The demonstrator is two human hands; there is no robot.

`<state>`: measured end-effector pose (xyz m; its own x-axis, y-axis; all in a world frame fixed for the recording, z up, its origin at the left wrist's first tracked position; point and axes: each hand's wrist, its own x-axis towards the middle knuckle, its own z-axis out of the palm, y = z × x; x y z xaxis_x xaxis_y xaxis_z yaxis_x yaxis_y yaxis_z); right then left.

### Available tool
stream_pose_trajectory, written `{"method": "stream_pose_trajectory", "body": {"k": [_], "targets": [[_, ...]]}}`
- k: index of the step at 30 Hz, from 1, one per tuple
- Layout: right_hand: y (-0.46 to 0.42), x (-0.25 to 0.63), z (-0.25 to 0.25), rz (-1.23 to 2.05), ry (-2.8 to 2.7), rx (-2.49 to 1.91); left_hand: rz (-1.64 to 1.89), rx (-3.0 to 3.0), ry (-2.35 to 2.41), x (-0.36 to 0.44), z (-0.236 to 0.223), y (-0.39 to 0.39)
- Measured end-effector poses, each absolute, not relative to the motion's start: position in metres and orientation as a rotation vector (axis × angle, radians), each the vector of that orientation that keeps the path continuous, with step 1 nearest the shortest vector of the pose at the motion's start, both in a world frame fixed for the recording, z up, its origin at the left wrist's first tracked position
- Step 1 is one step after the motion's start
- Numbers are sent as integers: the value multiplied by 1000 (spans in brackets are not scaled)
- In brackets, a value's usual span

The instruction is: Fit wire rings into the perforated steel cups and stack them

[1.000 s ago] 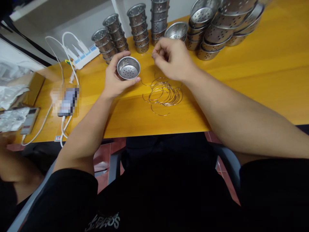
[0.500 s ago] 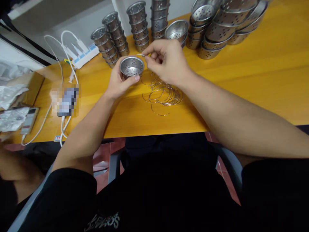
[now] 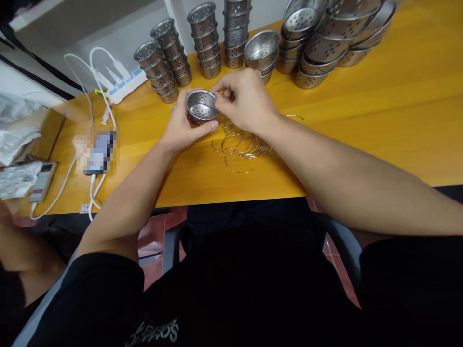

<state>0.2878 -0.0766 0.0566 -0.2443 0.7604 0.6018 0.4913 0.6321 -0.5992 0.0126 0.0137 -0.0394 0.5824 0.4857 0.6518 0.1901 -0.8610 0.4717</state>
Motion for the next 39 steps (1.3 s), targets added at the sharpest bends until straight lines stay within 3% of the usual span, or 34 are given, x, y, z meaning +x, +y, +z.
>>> {"method": "stream_pose_trajectory", "body": {"k": [25, 32, 39], "targets": [[-75, 277, 56, 611, -1750, -860, 1131, 2337, 698, 23, -11, -17], [-78, 292, 69, 978, -1863, -672, 1125, 2242, 696, 14, -19, -1], [-72, 290, 68, 1038, -1829, -634, 1169, 2334, 634, 18, -26, 0]]}}
